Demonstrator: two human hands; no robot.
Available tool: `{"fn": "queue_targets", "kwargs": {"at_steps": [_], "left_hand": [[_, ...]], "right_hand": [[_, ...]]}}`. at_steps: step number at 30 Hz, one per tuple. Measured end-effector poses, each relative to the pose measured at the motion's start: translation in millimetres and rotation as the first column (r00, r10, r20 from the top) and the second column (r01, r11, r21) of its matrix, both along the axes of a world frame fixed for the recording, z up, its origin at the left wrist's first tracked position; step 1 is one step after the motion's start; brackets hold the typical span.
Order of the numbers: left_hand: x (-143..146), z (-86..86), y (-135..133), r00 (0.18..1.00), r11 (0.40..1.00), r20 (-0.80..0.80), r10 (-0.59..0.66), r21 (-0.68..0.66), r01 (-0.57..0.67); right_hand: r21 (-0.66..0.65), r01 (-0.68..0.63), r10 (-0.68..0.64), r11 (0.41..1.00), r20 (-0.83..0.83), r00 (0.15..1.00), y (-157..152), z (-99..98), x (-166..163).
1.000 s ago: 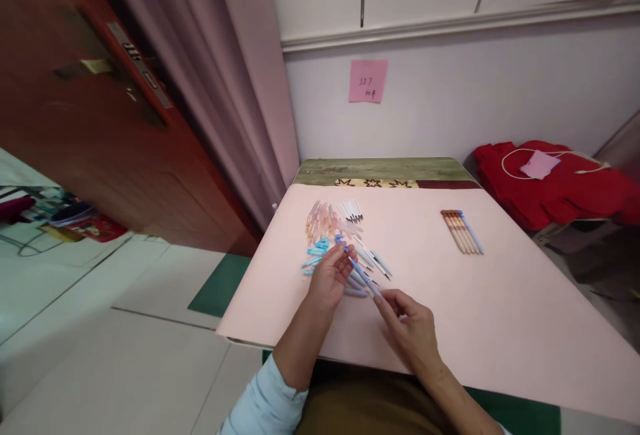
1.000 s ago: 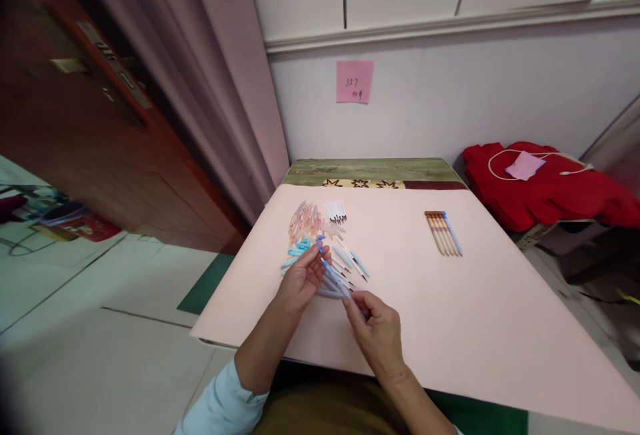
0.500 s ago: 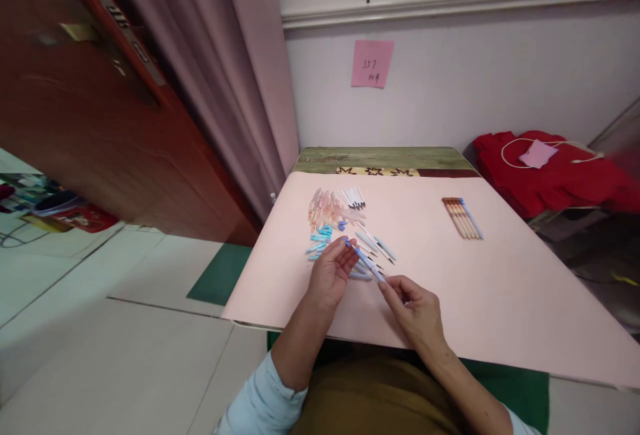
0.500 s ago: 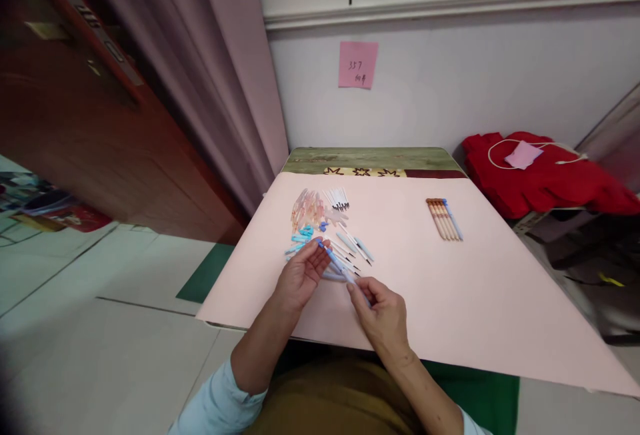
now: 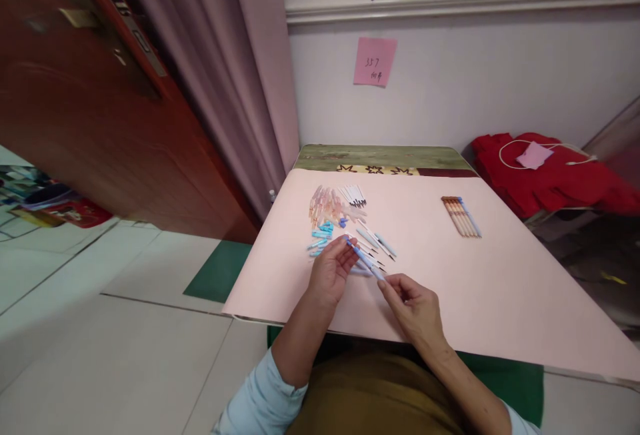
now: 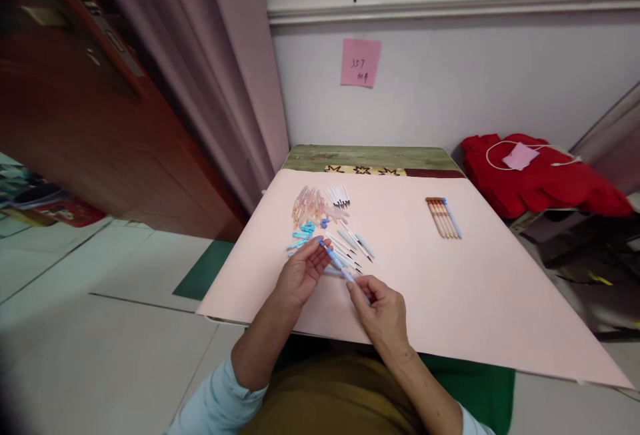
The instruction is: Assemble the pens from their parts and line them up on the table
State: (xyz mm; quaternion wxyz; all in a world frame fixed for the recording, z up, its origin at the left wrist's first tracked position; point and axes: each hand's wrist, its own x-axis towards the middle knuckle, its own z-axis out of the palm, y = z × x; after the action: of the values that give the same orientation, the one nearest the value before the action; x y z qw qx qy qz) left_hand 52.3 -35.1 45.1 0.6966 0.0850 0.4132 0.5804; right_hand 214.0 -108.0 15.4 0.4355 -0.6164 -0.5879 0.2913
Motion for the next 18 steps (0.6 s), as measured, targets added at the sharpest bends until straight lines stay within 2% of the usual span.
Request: {"fn": "queue_targets", "kwargs": {"at_steps": [12, 18], "left_hand": [[1.8, 1.7, -4.4, 0.998, 1.000, -0.058, 0.013, 0.004, -0.013], [1.8, -2.4, -4.1, 0.992, 0.998, -0.124, 0.032, 0.061, -0.025]], "right_hand": [[-0.029, -0.008, 0.009, 1.000, 0.005, 1.000, 1.3, -2.2, -1.5], [-0.028, 0.004, -0.006, 1.000, -0.104, 0.995, 3.3, -6.4, -2.1]]}}
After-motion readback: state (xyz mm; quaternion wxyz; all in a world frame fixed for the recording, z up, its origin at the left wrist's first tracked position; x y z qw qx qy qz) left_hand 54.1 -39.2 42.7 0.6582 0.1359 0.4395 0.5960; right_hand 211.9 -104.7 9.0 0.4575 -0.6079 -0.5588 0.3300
